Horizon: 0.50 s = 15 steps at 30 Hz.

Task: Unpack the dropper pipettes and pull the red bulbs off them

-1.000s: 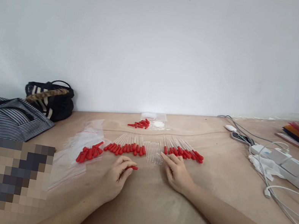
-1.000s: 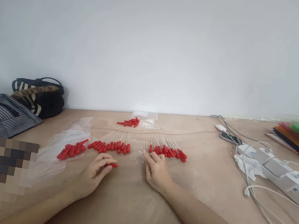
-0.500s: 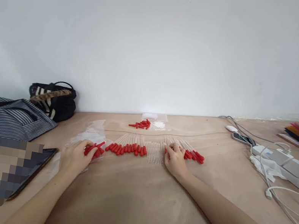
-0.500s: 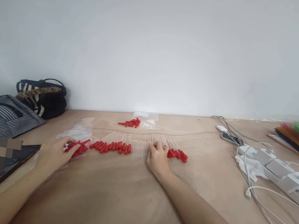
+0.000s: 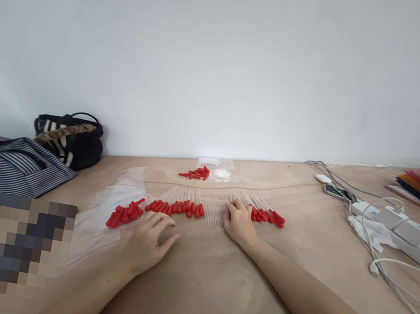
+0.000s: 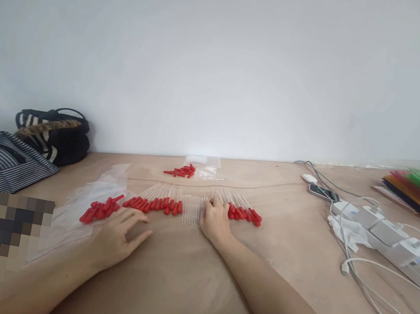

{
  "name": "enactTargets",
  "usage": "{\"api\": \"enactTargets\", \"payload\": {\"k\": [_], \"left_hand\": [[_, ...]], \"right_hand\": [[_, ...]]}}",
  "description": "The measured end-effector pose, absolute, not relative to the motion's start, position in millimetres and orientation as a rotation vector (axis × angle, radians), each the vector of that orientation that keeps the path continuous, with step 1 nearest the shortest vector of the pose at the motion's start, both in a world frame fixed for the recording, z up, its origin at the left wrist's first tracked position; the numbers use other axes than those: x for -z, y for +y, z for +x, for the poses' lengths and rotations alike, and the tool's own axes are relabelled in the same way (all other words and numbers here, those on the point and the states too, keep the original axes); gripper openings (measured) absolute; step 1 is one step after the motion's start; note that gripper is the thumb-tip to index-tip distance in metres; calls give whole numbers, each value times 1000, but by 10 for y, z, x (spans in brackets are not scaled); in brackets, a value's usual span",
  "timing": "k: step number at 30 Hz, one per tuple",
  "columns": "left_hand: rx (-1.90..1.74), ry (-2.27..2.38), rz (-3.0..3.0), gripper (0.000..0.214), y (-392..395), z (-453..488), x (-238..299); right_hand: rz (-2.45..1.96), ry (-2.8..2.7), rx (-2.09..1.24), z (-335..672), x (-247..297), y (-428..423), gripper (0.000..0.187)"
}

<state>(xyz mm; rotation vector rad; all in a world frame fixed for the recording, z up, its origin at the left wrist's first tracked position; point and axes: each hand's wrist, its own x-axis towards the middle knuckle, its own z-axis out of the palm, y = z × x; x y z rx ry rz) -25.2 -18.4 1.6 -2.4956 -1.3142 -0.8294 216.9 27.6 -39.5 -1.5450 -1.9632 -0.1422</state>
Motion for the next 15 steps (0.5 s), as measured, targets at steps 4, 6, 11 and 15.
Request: {"api": "enactTargets", "payload": {"k": [4, 6, 11, 15], "left_hand": [[851, -1252, -2708, 10, -253, -122, 20], [880, -1274, -2726, 9, -251, -136, 20], [909, -1304, -2727, 9, -238, -179, 7], [884, -1321, -2767, 12, -247, -165, -11]], "right_hand": [[-1493, -1867, 53, 2199, 338, 238, 22], [-1482, -1806, 9, 2257, 299, 229, 23], [-1548, -1828, 78, 2489, 216, 236, 17], [-1482, -2083, 168, 2602, 178, 237, 23]]}}
